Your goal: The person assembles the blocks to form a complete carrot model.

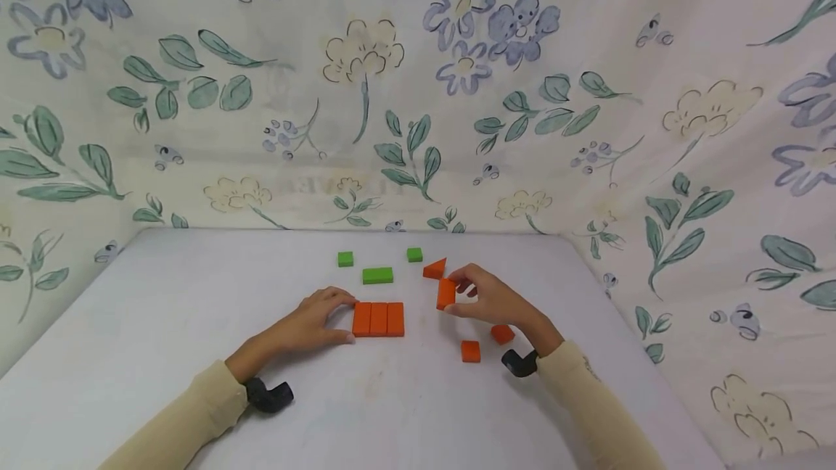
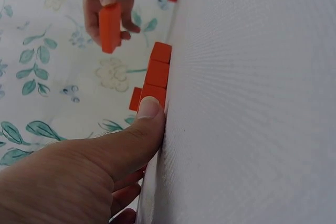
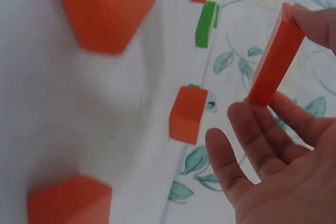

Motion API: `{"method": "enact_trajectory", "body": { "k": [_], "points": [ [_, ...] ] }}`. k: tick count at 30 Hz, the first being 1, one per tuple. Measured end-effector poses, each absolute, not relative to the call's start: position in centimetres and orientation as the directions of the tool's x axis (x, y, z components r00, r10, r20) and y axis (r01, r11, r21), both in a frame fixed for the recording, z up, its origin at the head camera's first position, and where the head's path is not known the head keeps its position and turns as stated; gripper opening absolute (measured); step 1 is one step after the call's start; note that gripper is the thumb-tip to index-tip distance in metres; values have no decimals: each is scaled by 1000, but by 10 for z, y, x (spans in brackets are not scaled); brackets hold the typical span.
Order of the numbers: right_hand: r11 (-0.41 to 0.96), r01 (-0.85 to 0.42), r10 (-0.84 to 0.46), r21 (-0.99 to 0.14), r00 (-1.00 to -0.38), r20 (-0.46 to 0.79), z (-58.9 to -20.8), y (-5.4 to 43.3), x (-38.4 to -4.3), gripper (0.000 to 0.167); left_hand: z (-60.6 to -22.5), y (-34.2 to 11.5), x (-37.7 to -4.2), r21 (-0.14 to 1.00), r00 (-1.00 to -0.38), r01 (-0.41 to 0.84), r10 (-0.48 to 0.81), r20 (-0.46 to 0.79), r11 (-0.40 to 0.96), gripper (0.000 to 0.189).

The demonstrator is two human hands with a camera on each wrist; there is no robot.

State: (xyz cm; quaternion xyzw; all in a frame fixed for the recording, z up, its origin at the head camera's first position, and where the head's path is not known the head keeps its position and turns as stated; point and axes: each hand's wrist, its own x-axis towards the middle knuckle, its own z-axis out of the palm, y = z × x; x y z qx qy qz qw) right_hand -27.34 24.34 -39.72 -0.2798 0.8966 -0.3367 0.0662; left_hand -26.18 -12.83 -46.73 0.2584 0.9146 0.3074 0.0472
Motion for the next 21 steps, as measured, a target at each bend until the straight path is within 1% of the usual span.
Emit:
{"method": "enact_trajectory", "body": {
  "k": [4,6,10,16,21],
  "points": [
    [640,-439,-534,-631,-844,46,-400,236,-267,65,-466,-130,-262,590,-862,441,502,68,677,66],
    [651,-442,-534,-617,-844,42,-402,233,-265,66,-465,-131,-260,592,-862,438,503,63,677,66],
    [689,-451,-525,-567,-850,37,-404,234,-267,63,-464,-131,-260,600,-865,431,499,60,674,66],
    [793,-346,-439,-502,-895,-77,-414,247,-278,60,-467,-130,-261,593,-858,449,509,76,668,67],
    [838,-343,-432,-423,-893,-131,-426,264,-292,62,-467,-129,-263,588,-855,453,513,74,671,67]
  ]
}}
